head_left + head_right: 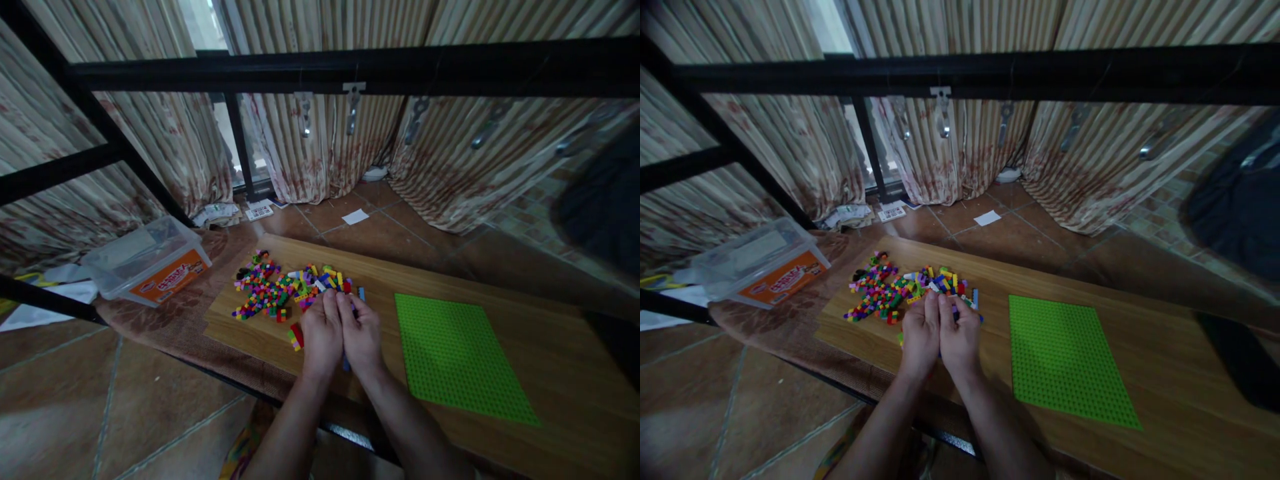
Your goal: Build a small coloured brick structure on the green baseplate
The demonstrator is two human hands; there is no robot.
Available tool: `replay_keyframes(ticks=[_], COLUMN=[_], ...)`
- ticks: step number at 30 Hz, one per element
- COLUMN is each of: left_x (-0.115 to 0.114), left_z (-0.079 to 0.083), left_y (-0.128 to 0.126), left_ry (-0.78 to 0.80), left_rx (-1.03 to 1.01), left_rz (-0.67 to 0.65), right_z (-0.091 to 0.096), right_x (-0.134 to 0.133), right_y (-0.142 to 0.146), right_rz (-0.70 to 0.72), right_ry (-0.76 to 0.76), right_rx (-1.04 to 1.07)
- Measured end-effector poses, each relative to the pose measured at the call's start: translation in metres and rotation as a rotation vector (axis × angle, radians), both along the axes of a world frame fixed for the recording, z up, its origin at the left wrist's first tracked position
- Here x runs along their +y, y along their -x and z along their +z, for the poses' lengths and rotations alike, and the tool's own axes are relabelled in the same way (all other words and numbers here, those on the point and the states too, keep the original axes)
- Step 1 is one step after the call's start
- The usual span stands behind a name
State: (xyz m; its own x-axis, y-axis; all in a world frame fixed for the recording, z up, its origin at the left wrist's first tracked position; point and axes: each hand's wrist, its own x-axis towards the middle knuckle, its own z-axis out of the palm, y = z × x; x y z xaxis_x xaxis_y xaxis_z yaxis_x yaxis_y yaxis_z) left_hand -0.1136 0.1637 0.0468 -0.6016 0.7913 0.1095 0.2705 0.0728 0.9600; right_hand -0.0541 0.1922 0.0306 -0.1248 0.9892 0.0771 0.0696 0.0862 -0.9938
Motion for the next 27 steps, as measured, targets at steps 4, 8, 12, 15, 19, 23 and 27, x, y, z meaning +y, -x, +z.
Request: replay_keyframes(ticks=[4,8,12,15,19,23,27], left_x=[0.001,0.002,0.003,0.001,-0.002,-0.002,-0.003], left_z=[0.0,-0.001,0.002,0.004,0.001,-0.002,-0.005], left_y=[-0.005,-0.006,0.007,0.023,0.04,0.045,0.049], left_ry=[0.005,-0.08,-0.067,-0.054,-0.03,0.035,0.12], left_rx=[0.045,-0.198,-0.738,-0.933,-1.004,-1.006,-0.848], left_rz=[0.019,0.037,0.119,0.19,0.148,0.114,0.077], right_z=[-0.001,0.003,0.006,0.005,-0.001,-0.005,-0.007], right_x=[-0.001,-0.001,0.01,0.025,0.036,0.036,0.036], right_y=[0.004,0.006,-0.002,-0.005,0.003,0.01,0.005], right_rz=[-0.107,-0.057,0.037,0.108,0.253,0.348,0.396], right_ry=[0.113,0.234,0.19,-0.119,-0.442,-0.513,-0.489], right_rx=[0.174,0.279,0.075,-0.355,-0.738,-0.859,-0.824])
